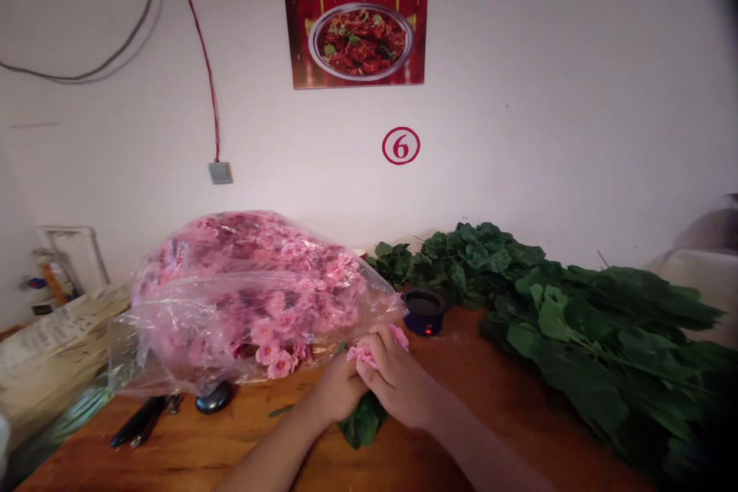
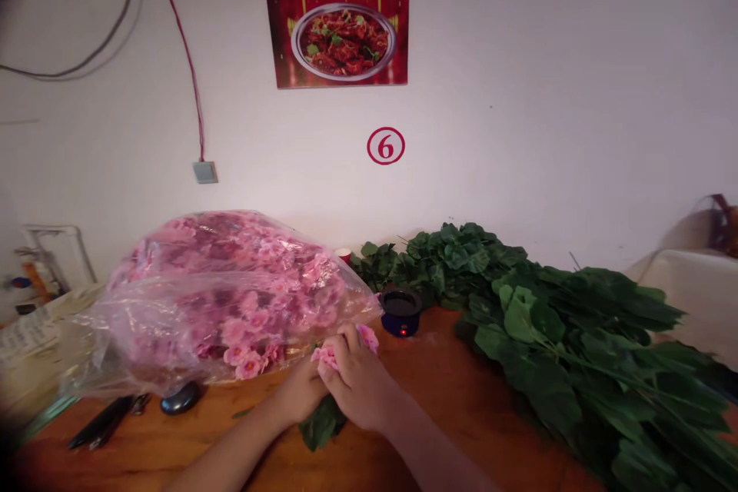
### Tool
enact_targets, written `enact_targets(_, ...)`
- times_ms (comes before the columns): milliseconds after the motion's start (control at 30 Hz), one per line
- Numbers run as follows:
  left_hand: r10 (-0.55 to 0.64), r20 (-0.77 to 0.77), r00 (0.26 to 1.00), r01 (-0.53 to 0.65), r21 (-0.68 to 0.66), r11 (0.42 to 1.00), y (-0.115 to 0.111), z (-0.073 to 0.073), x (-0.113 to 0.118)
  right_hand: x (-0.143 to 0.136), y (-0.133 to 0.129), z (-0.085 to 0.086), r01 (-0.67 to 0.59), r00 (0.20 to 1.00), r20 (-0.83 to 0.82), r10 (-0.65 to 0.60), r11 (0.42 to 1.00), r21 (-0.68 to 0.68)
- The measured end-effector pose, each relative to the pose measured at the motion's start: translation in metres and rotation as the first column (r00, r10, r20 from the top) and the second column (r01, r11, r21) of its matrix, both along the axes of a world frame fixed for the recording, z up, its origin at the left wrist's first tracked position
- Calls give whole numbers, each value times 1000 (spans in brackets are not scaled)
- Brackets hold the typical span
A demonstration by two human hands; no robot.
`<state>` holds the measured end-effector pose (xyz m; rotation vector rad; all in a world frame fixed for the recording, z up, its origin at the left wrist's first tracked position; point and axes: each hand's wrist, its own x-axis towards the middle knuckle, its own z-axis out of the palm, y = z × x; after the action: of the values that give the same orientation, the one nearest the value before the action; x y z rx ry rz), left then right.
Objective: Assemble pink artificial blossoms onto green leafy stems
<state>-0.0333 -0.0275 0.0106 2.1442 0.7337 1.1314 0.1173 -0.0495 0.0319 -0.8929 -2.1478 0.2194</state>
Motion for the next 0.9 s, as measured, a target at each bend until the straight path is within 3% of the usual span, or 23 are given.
enact_targets(167, -7, 74, 997, 12, -64, 998, 4, 0, 1, 6, 10, 4, -127, 988, -96, 122, 990, -55)
enact_targets(300, 46, 45, 998, -39, -156, 987, 4, -1, 1, 9, 21, 1, -171, 973, -165, 162, 984, -43)
enact_targets(533, 154, -115, 981, -164, -79, 983, 2, -3, -3, 10, 22, 1, -171, 982, -85, 171, 985, -3)
enact_targets(700, 124, -177, 976, -141, -87, 986, 6, -9, -3, 7, 30, -8, -162, 975, -145, 166, 986, 40)
enact_targets(900, 9, -79, 997, -28, -238, 971, 10, -4, -2, 17, 41, -7, -207, 896, -415, 157, 975, -78)
